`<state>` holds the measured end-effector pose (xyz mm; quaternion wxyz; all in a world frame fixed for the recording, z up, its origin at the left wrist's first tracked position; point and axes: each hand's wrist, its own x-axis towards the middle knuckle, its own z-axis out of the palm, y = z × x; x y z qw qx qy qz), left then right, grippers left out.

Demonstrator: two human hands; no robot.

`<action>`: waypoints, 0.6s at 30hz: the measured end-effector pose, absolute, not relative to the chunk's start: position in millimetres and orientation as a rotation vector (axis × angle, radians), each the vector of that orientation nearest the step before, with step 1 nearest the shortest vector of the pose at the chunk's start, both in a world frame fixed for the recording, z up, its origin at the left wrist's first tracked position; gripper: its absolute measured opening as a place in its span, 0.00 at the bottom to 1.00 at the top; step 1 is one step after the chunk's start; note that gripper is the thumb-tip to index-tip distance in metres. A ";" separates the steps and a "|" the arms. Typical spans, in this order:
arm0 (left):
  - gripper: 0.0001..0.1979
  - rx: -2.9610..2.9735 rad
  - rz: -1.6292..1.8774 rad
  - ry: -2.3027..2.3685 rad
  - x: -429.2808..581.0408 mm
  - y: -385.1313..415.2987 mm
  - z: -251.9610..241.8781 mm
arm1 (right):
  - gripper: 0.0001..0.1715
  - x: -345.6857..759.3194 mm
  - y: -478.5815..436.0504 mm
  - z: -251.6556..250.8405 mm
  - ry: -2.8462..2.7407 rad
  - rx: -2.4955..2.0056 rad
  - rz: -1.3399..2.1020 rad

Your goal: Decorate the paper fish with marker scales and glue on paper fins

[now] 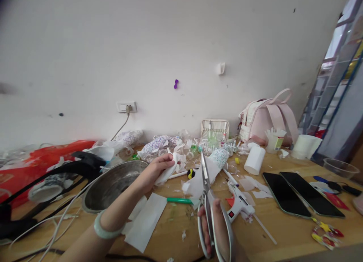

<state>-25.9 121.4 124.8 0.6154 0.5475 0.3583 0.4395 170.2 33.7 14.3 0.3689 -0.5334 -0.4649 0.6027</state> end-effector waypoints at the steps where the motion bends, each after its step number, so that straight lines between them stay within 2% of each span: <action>1: 0.13 1.265 1.038 0.821 -27.0 121.1 126.4 | 0.49 173.8 38.0 19.4 -1.240 -1.489 1.478; 2: 0.13 1.273 1.057 0.817 -27.6 120.8 127.8 | 0.44 176.3 41.4 24.9 -1.297 -1.598 1.392; 6: 0.13 1.340 1.124 0.833 -25.6 120.0 129.6 | 0.14 171.6 45.6 42.2 -1.651 -1.805 0.980; 8: 0.13 1.360 1.153 0.831 -23.6 120.0 128.5 | 0.07 161.5 45.5 43.7 -1.781 -1.862 0.796; 10: 0.13 1.342 1.162 0.798 -21.9 120.0 127.1 | 0.05 150.1 46.7 40.9 -1.841 -1.903 0.679; 14: 0.11 1.289 1.156 0.732 -19.9 117.3 126.8 | 0.13 137.3 51.9 35.7 -1.864 -1.787 0.564; 17: 0.11 1.226 1.117 0.679 -17.8 110.9 130.0 | 0.12 142.7 54.1 43.4 -1.777 -1.641 0.538; 18: 0.12 1.192 1.097 0.668 -16.6 107.9 131.4 | 0.16 146.6 54.0 48.7 -1.722 -1.595 0.535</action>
